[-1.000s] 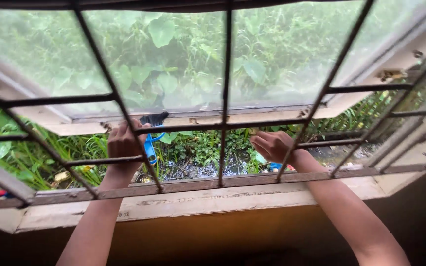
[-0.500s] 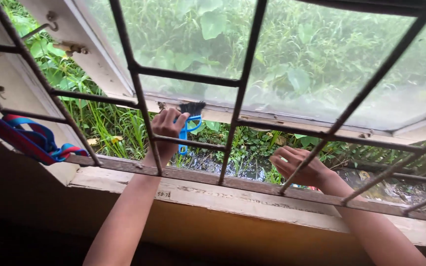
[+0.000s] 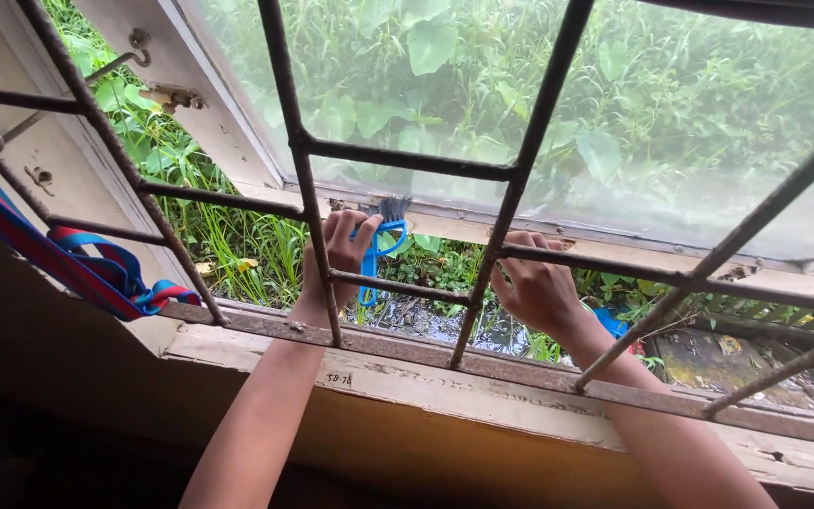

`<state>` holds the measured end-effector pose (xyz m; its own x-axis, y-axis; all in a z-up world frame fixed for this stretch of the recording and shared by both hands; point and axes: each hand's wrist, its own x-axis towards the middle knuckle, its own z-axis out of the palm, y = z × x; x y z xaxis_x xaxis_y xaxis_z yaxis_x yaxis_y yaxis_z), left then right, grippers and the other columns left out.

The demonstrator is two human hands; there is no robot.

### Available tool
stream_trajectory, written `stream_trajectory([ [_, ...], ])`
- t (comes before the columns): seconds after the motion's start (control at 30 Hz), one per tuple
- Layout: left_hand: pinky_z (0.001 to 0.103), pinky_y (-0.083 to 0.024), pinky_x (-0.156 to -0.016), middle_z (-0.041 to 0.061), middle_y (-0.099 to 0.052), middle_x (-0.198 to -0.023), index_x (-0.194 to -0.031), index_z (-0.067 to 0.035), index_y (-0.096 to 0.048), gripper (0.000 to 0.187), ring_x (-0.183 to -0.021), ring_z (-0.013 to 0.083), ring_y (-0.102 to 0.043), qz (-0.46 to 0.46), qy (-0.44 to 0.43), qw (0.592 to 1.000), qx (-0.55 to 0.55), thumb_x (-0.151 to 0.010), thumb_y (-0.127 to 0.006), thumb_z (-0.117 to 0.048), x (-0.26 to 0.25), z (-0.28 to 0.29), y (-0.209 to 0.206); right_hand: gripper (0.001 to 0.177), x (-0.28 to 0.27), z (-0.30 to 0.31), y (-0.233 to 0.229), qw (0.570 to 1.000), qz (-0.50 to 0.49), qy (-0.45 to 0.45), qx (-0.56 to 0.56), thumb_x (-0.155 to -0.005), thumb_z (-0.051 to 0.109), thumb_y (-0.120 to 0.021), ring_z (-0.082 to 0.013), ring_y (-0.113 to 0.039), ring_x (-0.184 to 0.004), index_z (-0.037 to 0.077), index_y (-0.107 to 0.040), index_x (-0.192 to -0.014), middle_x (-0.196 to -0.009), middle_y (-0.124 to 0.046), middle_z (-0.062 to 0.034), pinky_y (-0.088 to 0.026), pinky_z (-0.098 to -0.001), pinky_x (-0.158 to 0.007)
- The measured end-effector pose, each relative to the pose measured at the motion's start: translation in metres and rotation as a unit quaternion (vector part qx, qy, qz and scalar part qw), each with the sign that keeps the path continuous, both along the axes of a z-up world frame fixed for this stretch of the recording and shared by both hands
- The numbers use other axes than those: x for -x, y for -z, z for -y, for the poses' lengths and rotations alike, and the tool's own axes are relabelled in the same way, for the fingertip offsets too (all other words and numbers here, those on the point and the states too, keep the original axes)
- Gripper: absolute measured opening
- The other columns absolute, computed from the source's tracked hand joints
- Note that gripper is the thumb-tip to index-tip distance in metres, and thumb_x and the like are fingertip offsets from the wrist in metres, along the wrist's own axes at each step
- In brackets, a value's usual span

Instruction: The person uses a blue brush to scrub the exterior surface of a window pane through a metal security grille. They repeatedly brush the glass and the window frame, moving the brush across different sections of the window.

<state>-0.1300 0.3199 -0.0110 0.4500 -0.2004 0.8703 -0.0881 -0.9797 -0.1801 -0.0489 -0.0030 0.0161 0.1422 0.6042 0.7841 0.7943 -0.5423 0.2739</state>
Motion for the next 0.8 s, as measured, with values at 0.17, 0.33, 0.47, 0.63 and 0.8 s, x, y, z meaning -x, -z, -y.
stream_trajectory([
  [0.17, 0.037, -0.057, -0.075, 0.000, -0.059, -0.101, -0.121, -0.020, -0.069, 0.036, -0.096, 0.0218, -0.064, 0.025, -0.030, 0.998, 0.054, -0.087, -0.075, -0.009, -0.008, -0.028, 0.006, 0.008, 0.006, 0.012, -0.006, 1.000, -0.014, 0.005, 0.021, -0.086, 0.022, -0.071, -0.0225, -0.062, -0.095, 0.016, -0.069, -0.090, -0.109, -0.059, -0.0025, -0.044, -0.0360, -0.075],
  [0.33, 0.037, -0.055, -0.074, 0.001, -0.061, -0.097, -0.114, -0.018, -0.073, 0.030, -0.093, 0.0226, -0.064, 0.121, -0.032, 0.988, 0.087, -0.089, -0.067, -0.003, 0.011, -0.030, -0.016, 0.008, -0.004, 0.018, 0.002, 0.998, -0.052, 0.025, 0.027, -0.086, 0.021, -0.072, -0.0232, -0.063, -0.103, 0.014, -0.068, -0.089, -0.114, -0.058, -0.0027, -0.045, -0.0377, -0.082],
  [0.47, 0.038, -0.053, -0.076, 0.005, -0.060, -0.098, -0.111, -0.016, -0.075, 0.029, -0.090, 0.0258, -0.062, 0.190, -0.046, 0.977, 0.085, -0.092, -0.058, -0.002, 0.018, -0.027, -0.027, 0.010, -0.003, 0.017, 0.003, 0.997, -0.050, 0.039, 0.041, -0.086, 0.023, -0.073, -0.0226, -0.063, -0.105, 0.014, -0.069, -0.088, -0.114, -0.058, -0.0034, -0.044, -0.0377, -0.083],
  [0.63, 0.036, -0.053, -0.080, 0.006, -0.061, -0.105, -0.115, -0.018, -0.075, 0.029, -0.094, 0.0247, -0.063, 0.231, -0.075, 0.969, 0.052, -0.095, -0.063, -0.001, 0.026, -0.021, -0.042, 0.010, -0.006, 0.021, 0.005, 0.997, -0.053, 0.037, 0.032, -0.086, 0.023, -0.072, -0.0217, -0.063, -0.104, 0.015, -0.068, -0.091, -0.115, -0.058, -0.0029, -0.043, -0.0370, -0.084],
  [0.8, 0.032, -0.052, -0.079, -0.002, -0.062, -0.109, -0.111, -0.018, -0.075, 0.022, -0.099, 0.0182, -0.062, 0.225, -0.162, 0.955, 0.104, -0.100, -0.063, -0.004, 0.013, -0.030, -0.027, 0.018, -0.017, 0.027, 0.013, 0.998, -0.054, 0.034, 0.020, -0.084, 0.022, -0.074, -0.0225, -0.064, -0.106, 0.015, -0.069, -0.099, -0.115, -0.058, -0.0027, -0.044, -0.0371, -0.086],
])
